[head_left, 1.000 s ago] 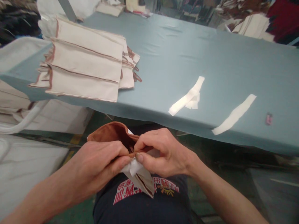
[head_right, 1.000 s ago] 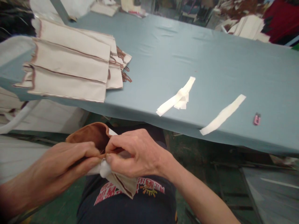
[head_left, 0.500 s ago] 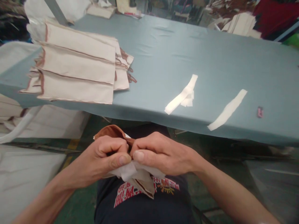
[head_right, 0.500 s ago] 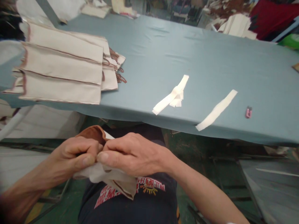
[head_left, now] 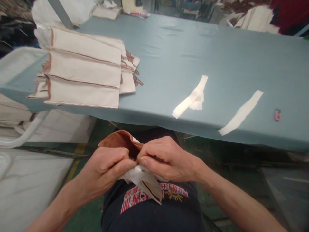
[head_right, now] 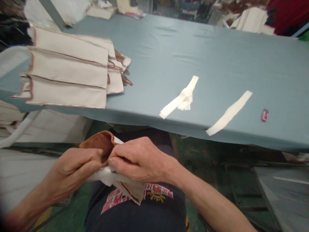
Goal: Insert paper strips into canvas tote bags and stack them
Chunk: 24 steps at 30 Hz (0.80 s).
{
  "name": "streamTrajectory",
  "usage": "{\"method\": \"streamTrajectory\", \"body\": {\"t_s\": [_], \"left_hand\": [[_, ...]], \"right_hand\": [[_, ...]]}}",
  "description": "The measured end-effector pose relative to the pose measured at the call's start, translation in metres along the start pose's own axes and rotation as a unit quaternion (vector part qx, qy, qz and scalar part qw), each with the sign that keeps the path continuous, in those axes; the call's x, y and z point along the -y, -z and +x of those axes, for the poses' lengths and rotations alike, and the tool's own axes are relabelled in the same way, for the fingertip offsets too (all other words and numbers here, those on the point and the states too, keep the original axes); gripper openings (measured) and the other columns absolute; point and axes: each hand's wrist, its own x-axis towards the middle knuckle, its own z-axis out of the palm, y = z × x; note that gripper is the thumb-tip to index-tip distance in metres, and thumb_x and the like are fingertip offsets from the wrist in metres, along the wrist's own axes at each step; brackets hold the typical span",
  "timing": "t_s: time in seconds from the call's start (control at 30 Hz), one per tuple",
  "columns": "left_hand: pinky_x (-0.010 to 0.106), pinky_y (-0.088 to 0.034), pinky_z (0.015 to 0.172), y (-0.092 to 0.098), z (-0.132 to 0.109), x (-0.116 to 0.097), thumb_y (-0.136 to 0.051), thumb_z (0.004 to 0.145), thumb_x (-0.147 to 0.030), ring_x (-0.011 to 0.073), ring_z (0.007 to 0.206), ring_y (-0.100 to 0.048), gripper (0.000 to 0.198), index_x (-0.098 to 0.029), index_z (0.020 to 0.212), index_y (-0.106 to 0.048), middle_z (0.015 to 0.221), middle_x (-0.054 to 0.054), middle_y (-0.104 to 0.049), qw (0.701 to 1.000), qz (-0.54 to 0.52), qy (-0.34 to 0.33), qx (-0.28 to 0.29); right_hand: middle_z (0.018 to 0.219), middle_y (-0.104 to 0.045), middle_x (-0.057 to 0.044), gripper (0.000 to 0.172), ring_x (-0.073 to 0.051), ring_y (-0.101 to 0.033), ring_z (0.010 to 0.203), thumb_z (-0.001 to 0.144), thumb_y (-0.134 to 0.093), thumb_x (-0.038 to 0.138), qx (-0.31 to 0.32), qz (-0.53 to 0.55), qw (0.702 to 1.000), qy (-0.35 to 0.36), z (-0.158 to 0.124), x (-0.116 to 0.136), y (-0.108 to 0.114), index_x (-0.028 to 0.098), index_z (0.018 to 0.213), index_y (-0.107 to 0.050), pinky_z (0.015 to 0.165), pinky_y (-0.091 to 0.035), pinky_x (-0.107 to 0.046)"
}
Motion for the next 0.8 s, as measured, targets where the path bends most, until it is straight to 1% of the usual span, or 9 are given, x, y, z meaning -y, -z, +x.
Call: {"method": "streamTrajectory", "body": {"t_s": [0.07, 0.13, 0.23, 0.33, 0.47, 0.53, 0.6, 0.67, 0.8], "left_hand": [[0.024, -0.027, 0.049, -0.001, -0.003, 0.000, -0.051, 0.111, -0.026, 0.0077, 0.048, -0.038, 0.045, -0.020, 0.067, -0.050, 0.057, -0.009, -0.048, 0.998, 0.046, -0.038, -0.009], [0.024, -0.030, 0.050, -0.002, -0.007, 0.002, -0.050, 0.112, -0.025, 0.0082, 0.048, -0.041, 0.042, -0.021, 0.071, -0.054, 0.059, -0.008, -0.053, 0.996, 0.071, -0.057, -0.011], [0.025, -0.034, 0.054, -0.001, -0.014, 0.003, -0.054, 0.113, -0.027, 0.0093, 0.051, -0.050, 0.035, -0.022, 0.079, -0.059, 0.064, -0.008, -0.061, 0.991, 0.113, -0.077, -0.004], [0.026, -0.037, 0.056, 0.004, -0.016, -0.005, -0.053, 0.115, -0.030, 0.0101, 0.055, -0.058, 0.030, -0.024, 0.087, -0.060, 0.068, -0.008, -0.064, 0.985, 0.149, -0.089, 0.015], [0.027, -0.034, 0.050, 0.006, -0.007, -0.024, -0.045, 0.116, -0.025, 0.0095, 0.048, -0.054, 0.040, -0.023, 0.076, -0.051, 0.062, -0.008, -0.059, 0.973, 0.194, -0.115, 0.047], [0.029, -0.032, 0.047, 0.001, -0.002, -0.034, -0.044, 0.111, -0.018, 0.0103, 0.044, -0.052, 0.039, -0.024, 0.073, -0.048, 0.058, -0.007, -0.057, 0.965, 0.224, -0.126, 0.046], [0.030, -0.030, 0.046, -0.008, -0.001, -0.041, -0.045, 0.102, -0.012, 0.0114, 0.042, -0.049, 0.034, -0.025, 0.071, -0.046, 0.056, -0.006, -0.055, 0.959, 0.252, -0.126, 0.016], [0.031, -0.030, 0.046, -0.018, -0.006, -0.043, -0.044, 0.096, -0.009, 0.0114, 0.042, -0.049, 0.030, -0.025, 0.070, -0.044, 0.056, -0.006, -0.056, 0.962, 0.245, -0.119, -0.004], [0.025, -0.032, 0.048, -0.029, -0.025, -0.036, -0.038, 0.100, -0.009, 0.0077, 0.045, -0.050, 0.031, -0.024, 0.073, -0.041, 0.058, -0.008, -0.051, 0.987, 0.136, -0.081, 0.013]], "right_hand": [[0.076, -0.070, -0.002, 0.033, -0.013, -0.061, 0.067, 0.112, -0.047, 0.026, 0.002, 0.010, 1.000, -0.007, -0.001, -0.002, -0.001, 0.018, 0.087, -0.066, 0.066, -0.045, -0.026], [0.078, -0.072, -0.003, 0.033, -0.014, -0.062, 0.067, 0.113, -0.047, 0.026, -0.001, -0.009, 1.000, 0.004, -0.003, -0.002, -0.001, 0.018, 0.088, -0.066, 0.067, -0.045, -0.026], [0.081, -0.074, -0.003, 0.033, -0.014, -0.064, 0.070, 0.115, -0.045, 0.027, 0.000, -0.078, 0.996, 0.031, -0.005, 0.003, -0.001, 0.019, 0.091, -0.066, 0.068, -0.044, -0.028], [0.079, -0.074, -0.003, 0.038, -0.015, -0.061, 0.068, 0.117, -0.041, 0.029, -0.007, -0.178, 0.982, 0.056, -0.008, 0.014, 0.001, 0.018, 0.090, -0.067, 0.066, -0.041, -0.031], [0.073, -0.068, -0.001, 0.041, -0.016, -0.053, 0.063, 0.115, -0.040, 0.021, 0.005, -0.262, 0.963, 0.063, -0.013, 0.028, 0.002, 0.017, 0.084, -0.067, 0.062, -0.037, -0.034], [0.071, -0.065, -0.001, 0.041, -0.016, -0.050, 0.061, 0.113, -0.040, 0.018, 0.016, -0.276, 0.959, 0.062, -0.015, 0.032, 0.002, 0.017, 0.083, -0.067, 0.060, -0.035, -0.035], [0.067, -0.062, 0.000, 0.042, -0.016, -0.047, 0.059, 0.114, -0.039, 0.017, 0.014, -0.282, 0.957, 0.068, -0.016, 0.034, 0.002, 0.019, 0.080, -0.064, 0.058, -0.033, -0.035], [0.065, -0.061, 0.000, 0.044, -0.017, -0.047, 0.059, 0.115, -0.039, 0.022, 0.003, -0.272, 0.960, 0.073, -0.017, 0.032, 0.003, 0.020, 0.078, -0.062, 0.059, -0.033, -0.035], [0.070, -0.067, -0.002, 0.053, -0.017, -0.056, 0.065, 0.120, -0.032, 0.040, 0.004, -0.147, 0.987, 0.058, -0.014, 0.015, 0.015, 0.021, 0.082, -0.063, 0.069, -0.042, -0.034]]}}
